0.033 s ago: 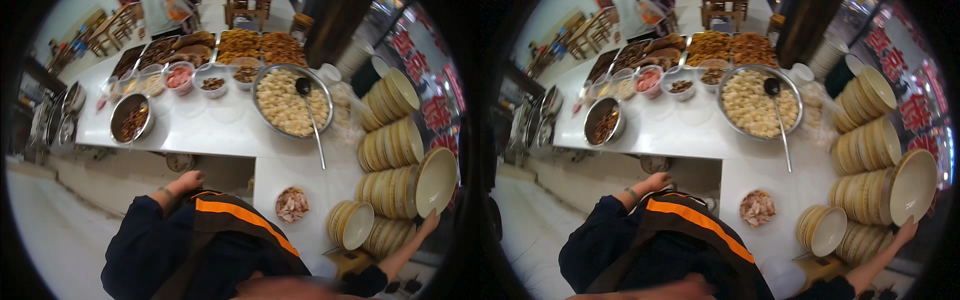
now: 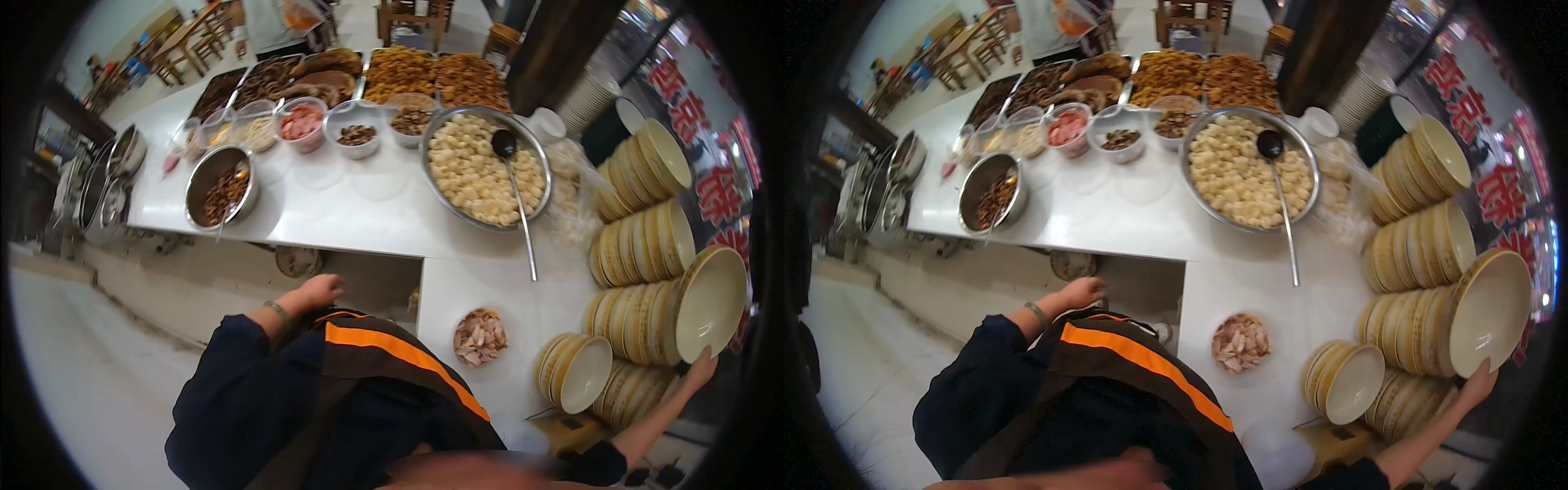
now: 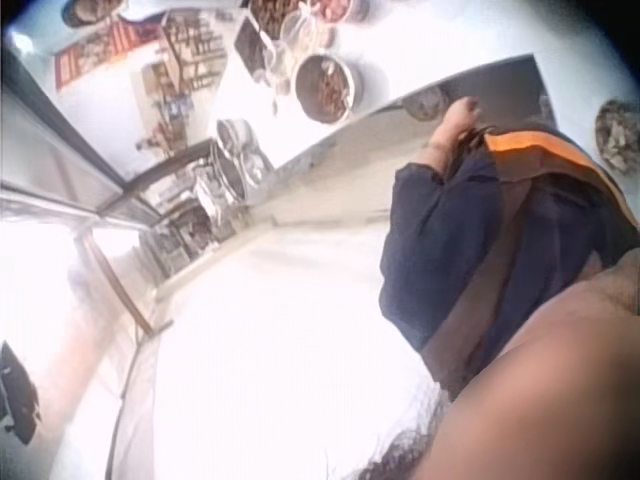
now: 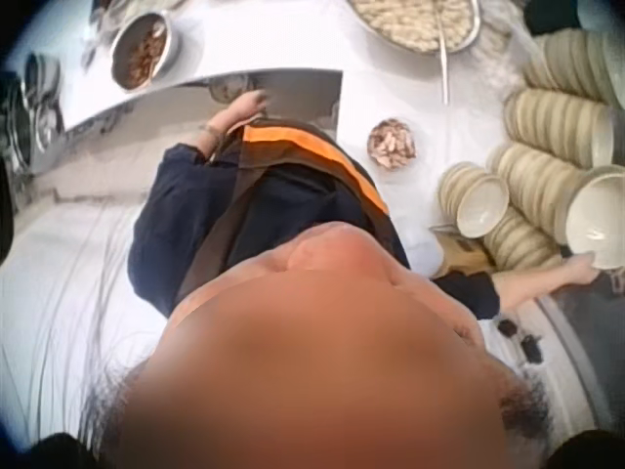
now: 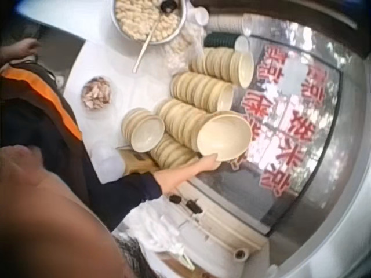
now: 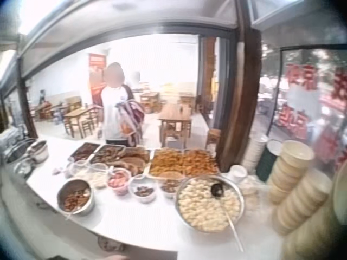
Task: The person assembles a bowl of noodle soup by ladling broth into a bowl, then adding cooked noodles, sliced meat, a boiled egg, and various toppings using chopsticks and a ladle. The person finishes by adding chopped green onions and a spoonful of chili oil.
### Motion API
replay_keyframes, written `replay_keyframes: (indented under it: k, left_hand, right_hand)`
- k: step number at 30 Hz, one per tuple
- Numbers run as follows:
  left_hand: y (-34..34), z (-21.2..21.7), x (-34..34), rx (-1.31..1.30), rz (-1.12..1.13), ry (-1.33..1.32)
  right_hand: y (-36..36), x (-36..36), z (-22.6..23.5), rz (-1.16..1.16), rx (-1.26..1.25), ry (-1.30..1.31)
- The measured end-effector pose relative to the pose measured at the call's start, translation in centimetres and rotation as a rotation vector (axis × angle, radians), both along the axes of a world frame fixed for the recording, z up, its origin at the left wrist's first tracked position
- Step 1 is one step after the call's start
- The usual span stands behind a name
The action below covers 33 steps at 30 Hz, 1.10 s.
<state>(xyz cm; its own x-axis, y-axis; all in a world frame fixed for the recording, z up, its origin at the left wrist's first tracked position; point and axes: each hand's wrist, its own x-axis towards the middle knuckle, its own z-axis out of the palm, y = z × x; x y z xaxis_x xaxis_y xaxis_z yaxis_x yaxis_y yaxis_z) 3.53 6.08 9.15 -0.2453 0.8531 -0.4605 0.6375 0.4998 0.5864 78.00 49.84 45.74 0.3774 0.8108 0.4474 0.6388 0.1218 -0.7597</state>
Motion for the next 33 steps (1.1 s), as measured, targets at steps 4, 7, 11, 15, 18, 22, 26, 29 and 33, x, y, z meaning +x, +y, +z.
replay_keyframes:
  k: [4,7,11,15,18,22,26,29,33]
  left_hand:
    - [5.3,7.6,3.5,0.153,0.013,-0.364]
    - [8.2,12.7,4.3,0.237,-0.054,-0.746]
    - [8.4,15.6,3.2,0.334,-0.093,-1.159]
    - [5.3,14.9,-0.3,0.566,0.055,-1.18]
    - [0.6,13.7,-3.4,0.481,0.289,-0.946]
    - [-4.7,11.3,-8.5,0.517,0.382,-0.933]
    - [-9.3,11.4,-13.8,0.639,0.453,-0.912]
    - [-12.8,12.9,-17.7,0.526,0.709,-1.124]
    - [-17.6,15.5,-21.3,0.727,0.85,-1.346]
  right_hand:
    - [-2.9,-11.3,-2.2,0.301,-0.025,0.085]
    - [-5.7,-22.4,-4.4,0.468,-0.144,-0.242]
    - [-12.6,-38.7,-11.0,0.906,-0.279,-0.026]
    - [-19.0,-51.3,-15.5,1.1,-0.284,-0.321]
    - [-22.9,-58.6,-16.3,1.213,-0.211,-0.296]
    - [-26.5,-66.3,-14.5,1.313,-0.276,-0.488]
    - [-30.0,-74.2,-11.6,1.316,-0.247,-0.57]
    - [-31.8,-77.8,-10.3,1.377,-0.41,-0.388]
    - [-34.7,-81.3,-11.8,1.529,-0.717,0.323]
